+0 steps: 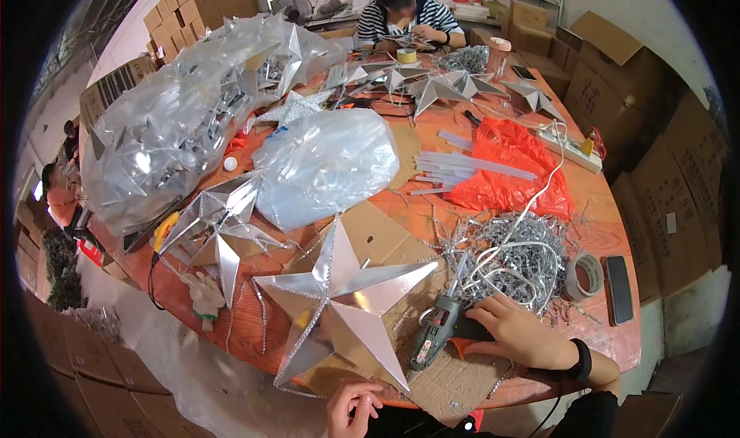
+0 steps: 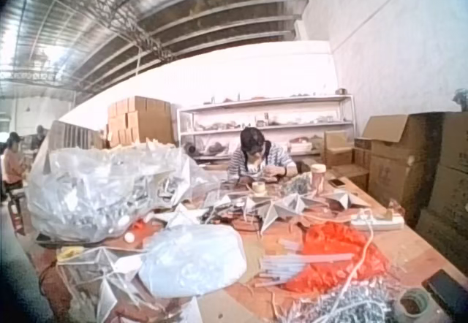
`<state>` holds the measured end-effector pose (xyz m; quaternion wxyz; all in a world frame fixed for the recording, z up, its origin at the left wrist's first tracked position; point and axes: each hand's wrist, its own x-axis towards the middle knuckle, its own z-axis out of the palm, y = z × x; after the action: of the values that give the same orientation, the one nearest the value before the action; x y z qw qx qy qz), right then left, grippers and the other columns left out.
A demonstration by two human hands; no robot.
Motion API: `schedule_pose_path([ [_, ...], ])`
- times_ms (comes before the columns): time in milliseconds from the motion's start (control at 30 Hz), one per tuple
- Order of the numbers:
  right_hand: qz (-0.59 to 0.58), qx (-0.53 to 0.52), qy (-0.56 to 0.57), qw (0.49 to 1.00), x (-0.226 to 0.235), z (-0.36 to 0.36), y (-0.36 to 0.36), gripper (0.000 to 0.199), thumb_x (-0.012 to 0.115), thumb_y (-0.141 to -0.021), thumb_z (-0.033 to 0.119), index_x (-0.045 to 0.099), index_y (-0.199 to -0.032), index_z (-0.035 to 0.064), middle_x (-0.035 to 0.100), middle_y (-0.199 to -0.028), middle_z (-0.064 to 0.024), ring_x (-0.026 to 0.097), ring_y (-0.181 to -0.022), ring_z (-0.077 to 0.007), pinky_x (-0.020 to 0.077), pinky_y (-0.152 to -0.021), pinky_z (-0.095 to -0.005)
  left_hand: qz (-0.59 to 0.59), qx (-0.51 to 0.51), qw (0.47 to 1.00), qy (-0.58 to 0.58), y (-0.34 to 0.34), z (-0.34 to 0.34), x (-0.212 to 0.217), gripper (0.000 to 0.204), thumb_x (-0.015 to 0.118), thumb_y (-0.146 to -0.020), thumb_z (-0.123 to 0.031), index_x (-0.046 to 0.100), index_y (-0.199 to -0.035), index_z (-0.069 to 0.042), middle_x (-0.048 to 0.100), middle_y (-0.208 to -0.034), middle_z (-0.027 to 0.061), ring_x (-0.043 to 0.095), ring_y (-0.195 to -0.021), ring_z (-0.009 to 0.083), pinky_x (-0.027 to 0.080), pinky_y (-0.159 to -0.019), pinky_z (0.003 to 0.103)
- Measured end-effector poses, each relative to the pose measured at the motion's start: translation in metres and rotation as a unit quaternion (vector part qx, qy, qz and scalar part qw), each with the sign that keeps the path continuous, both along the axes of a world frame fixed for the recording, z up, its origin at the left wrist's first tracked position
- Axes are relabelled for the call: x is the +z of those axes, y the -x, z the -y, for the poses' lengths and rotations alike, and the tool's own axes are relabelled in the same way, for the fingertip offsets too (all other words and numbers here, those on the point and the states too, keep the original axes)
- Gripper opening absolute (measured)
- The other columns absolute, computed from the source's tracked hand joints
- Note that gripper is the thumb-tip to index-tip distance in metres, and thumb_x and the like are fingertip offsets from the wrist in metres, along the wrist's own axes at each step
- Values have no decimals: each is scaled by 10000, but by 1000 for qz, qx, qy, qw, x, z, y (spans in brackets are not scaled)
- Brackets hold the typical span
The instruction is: Assembling and decorating metallic silver stars using a hot glue gun and silver beads.
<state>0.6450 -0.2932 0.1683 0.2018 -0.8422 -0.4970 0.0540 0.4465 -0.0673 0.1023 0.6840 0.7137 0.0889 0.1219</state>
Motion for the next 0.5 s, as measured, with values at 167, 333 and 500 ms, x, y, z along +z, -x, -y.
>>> schedule_pose_path([
  [167,-17,3,-1,1000,-13,-1,-3,439,646,-828,329,540,-1075,-18,513,-971,-144,510,-925,-308,441,-820,-376,0,6,1000,1,-2,1,-2,190,439,-981,-111,540,-1048,34,577,-768,77,530,-616,91,428,-515,196],
  [333,-190,-24,-34,981,10,1,-5,407,640,-855,293,528,-1081,-26,509,-987,-168,549,-896,-339,462,-772,-397,0,-4,1000,16,-2,-2,-4,204,430,-986,-129,531,-1057,33,573,-756,76,530,-608,94,422,-499,195],
  [500,-245,-50,5,968,52,24,-23,440,688,-813,273,524,-1111,-6,581,-990,-178,601,-879,-312,474,-769,-363,-12,-10,999,30,-1,-5,-5,214,424,-989,-139,525,-1067,33,583,-788,80,542,-611,99,424,-494,196],
])
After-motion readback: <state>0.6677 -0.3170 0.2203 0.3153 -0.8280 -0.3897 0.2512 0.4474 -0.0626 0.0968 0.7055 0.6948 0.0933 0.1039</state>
